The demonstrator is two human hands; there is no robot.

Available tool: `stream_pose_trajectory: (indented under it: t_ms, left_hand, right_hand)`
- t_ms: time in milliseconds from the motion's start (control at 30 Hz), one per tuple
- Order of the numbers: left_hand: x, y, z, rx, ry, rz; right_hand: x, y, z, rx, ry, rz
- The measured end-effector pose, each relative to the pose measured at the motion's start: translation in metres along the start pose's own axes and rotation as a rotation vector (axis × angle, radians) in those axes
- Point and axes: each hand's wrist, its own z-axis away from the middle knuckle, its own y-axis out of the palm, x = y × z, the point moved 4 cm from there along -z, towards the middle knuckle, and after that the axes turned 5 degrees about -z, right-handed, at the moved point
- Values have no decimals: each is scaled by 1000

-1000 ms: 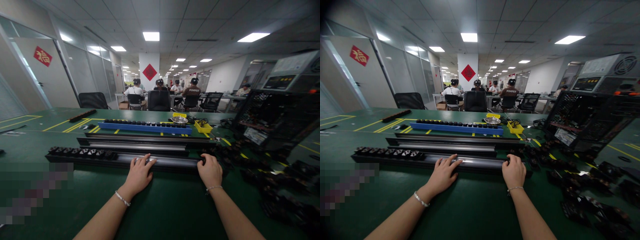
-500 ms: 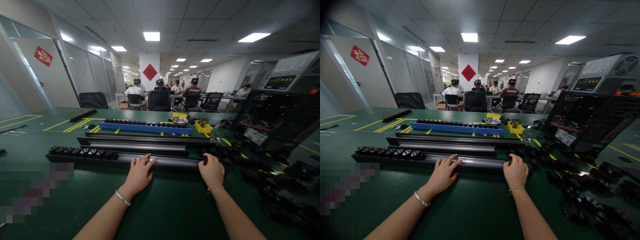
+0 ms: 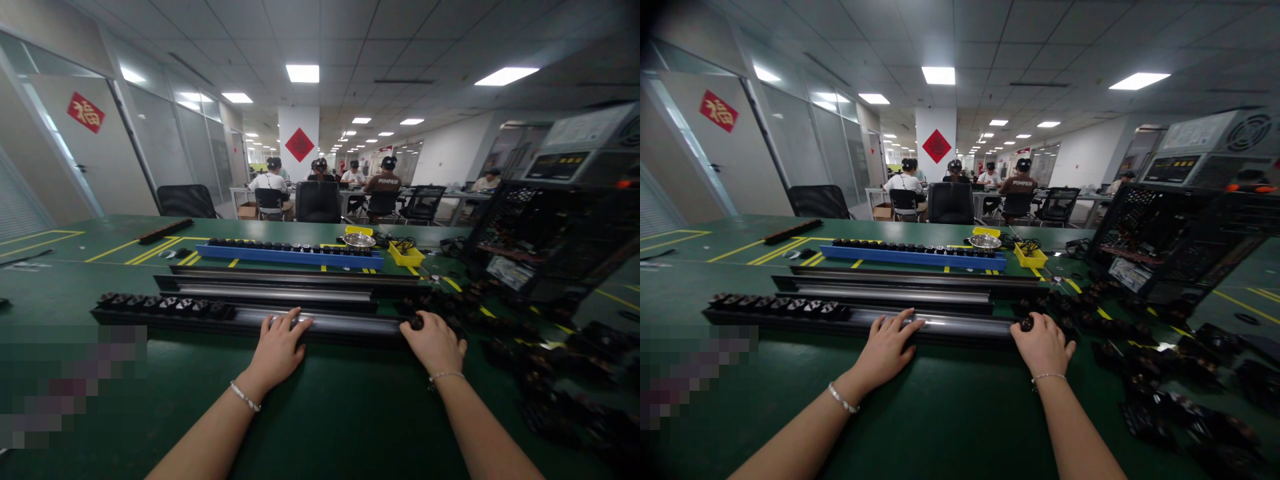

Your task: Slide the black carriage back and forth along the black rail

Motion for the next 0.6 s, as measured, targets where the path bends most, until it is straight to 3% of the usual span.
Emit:
stream_pose_trajectory:
  t_ms: [600]
  left_hand:
    - [0, -1, 0, 9, -8, 7]
  right_hand:
    - [-6, -8, -6, 73, 83, -112]
